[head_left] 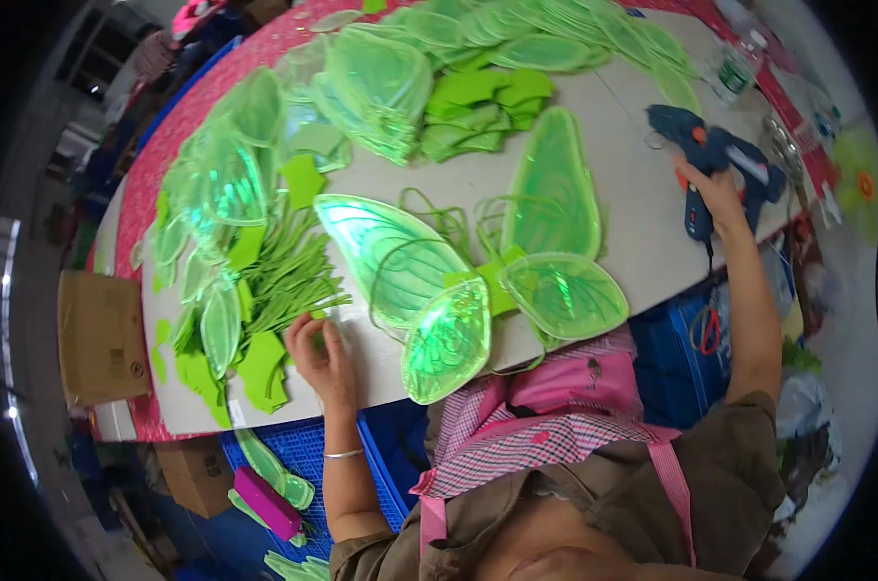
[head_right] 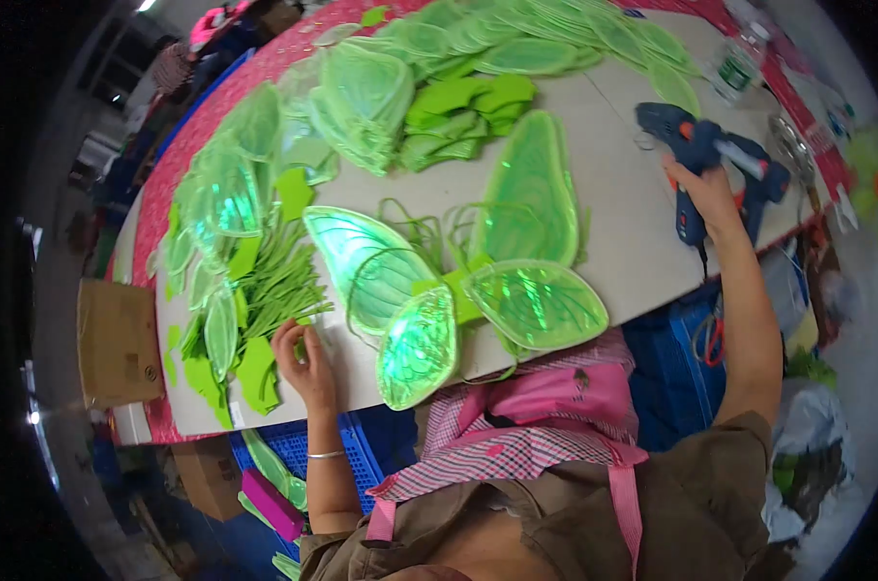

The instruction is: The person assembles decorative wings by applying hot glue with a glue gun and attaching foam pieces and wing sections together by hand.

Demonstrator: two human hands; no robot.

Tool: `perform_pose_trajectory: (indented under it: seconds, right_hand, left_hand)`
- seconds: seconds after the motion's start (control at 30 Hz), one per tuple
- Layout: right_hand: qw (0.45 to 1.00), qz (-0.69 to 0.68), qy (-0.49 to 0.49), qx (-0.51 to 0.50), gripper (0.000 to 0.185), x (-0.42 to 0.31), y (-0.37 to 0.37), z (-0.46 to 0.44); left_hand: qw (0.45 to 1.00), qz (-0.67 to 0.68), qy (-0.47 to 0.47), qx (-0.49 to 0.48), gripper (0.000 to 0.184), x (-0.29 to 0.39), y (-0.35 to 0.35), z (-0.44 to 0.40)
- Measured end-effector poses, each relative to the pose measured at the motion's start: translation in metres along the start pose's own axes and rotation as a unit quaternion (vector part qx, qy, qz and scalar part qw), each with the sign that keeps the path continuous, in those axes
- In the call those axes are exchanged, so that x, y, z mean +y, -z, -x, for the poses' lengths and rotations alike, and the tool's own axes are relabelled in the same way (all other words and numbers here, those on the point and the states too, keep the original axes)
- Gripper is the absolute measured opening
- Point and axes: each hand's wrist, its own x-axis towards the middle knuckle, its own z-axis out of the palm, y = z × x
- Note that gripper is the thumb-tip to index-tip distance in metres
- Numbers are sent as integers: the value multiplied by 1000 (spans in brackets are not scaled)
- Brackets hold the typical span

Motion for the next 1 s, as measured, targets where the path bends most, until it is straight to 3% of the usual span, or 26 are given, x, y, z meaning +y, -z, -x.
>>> perform_pose_trajectory:
  seconds: [0.03,0.07,0.1,0.13,0.17,0.2,0.3,0.33,0.4,0.5,0.53,0.57,0.63,0.7,0.8,0.83,0.9,0.93,0.97,1.0]
  right_hand:
    - [998,-9,-54,-5,43,9,-2,-2]
    - [1000,-20,-4,14,37,29,-1,-11]
    - [998,-20,-51,-11,38,34,5,-14]
    - [1000,-7,5,6,39,34,4,-14]
    - [996,81,-3,23,45,32,11,-10]
    - [983,178,31,-23,49,26,20,-6]
    - [951,221,169,135,44,53,32,28]
    - [946,227,178,145,41,39,28,41]
    - [963,191,178,71,36,18,11,47]
    - [979,161,126,11,24,-36,-31,58]
    - [967,182,180,4,22,-53,-50,57]
    - [950,204,235,-5,19,-66,-70,52]
    - [948,163,270,-35,17,-75,-110,32]
    - [943,127,295,-85,17,-99,-154,9]
    - [935,126,308,-119,18,-133,-223,-41]
    - [933,118,319,-121,22,-141,-247,-61]
    - [928,113,329,-135,23,-152,-292,-100]
    - [936,174,285,-110,23,-163,-309,-110]
    - [938,235,242,-85,24,-171,-323,-118]
    - [941,249,212,-86,24,-175,-333,-124]
  left_hand:
    - [999,31,8,5,11,-9,-1,-3]
    - [998,57,19,9,14,-20,1,-7]
    - [991,116,59,21,18,-28,8,-18]
    - [979,176,97,35,22,-36,14,-33]
    - [978,169,115,50,25,-35,26,-50]
    - [975,168,130,66,29,-34,35,-70]
    - [986,102,92,97,30,-70,52,-128]
    - [990,85,70,92,31,-86,52,-149]
    - [982,110,144,55,35,-116,42,-196]
    - [984,-93,138,71,43,-128,14,-241]
    - [978,-167,104,74,50,-150,2,-253]
    - [959,-232,160,41,58,-141,-5,-259]
    - [932,-314,181,4,70,-126,-16,-262]
    - [914,-366,176,-15,74,-114,-21,-264]
    - [912,-338,230,-41,77,-143,-24,-278]
    - [926,-335,176,-2,67,-167,-26,-281]
    - [959,-238,148,-49,58,-197,-11,-295]
    - [970,-189,135,-73,54,-207,-6,-299]
    - [987,-122,98,-26,38,-214,-3,-296]
    - [990,-72,121,-28,35,-206,6,-292]
